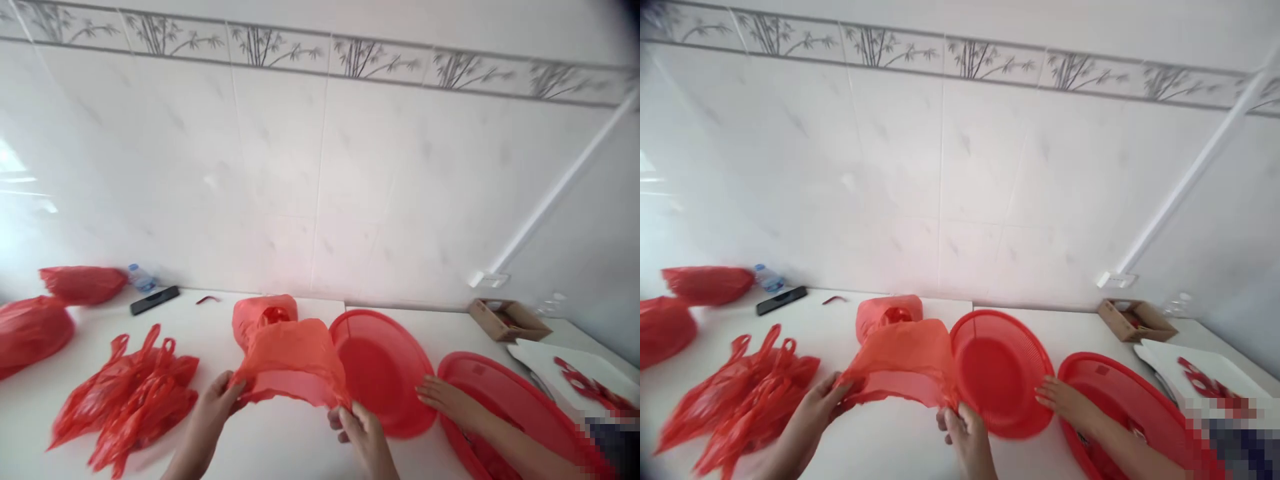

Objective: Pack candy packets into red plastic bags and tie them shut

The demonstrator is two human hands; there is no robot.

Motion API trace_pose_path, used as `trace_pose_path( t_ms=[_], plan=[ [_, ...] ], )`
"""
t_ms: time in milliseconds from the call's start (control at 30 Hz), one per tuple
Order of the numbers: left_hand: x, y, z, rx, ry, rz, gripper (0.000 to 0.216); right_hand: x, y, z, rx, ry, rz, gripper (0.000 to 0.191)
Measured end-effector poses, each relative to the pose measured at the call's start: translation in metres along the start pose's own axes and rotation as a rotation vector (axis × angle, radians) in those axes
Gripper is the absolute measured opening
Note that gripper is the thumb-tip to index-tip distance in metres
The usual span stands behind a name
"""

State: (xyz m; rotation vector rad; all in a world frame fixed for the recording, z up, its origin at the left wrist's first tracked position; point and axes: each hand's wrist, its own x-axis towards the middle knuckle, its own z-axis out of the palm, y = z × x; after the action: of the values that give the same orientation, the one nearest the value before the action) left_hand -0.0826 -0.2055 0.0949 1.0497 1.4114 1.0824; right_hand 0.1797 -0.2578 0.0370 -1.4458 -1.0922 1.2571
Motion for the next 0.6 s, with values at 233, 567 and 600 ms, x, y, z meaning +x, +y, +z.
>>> trace_pose_path(
  t_ms=[233,567,600],
  plan=[
    [-0.011,0.014,0.009,-0.696,0.042,-0.434,0.007,-0.004,0.020,-0.020,0.070,-0.041,0.134,0.064],
    [-0.004,-0.002,0.044,-0.916,-0.268,-0.735,0.020,-0.008,0.053,-0.075,0.233,0.089,0.226,0.062],
    [-0.002,-0.002,0.048,-0.914,-0.251,-0.733,0.019,-0.009,0.056,-0.078,0.239,0.070,0.241,0.062]
  ],
)
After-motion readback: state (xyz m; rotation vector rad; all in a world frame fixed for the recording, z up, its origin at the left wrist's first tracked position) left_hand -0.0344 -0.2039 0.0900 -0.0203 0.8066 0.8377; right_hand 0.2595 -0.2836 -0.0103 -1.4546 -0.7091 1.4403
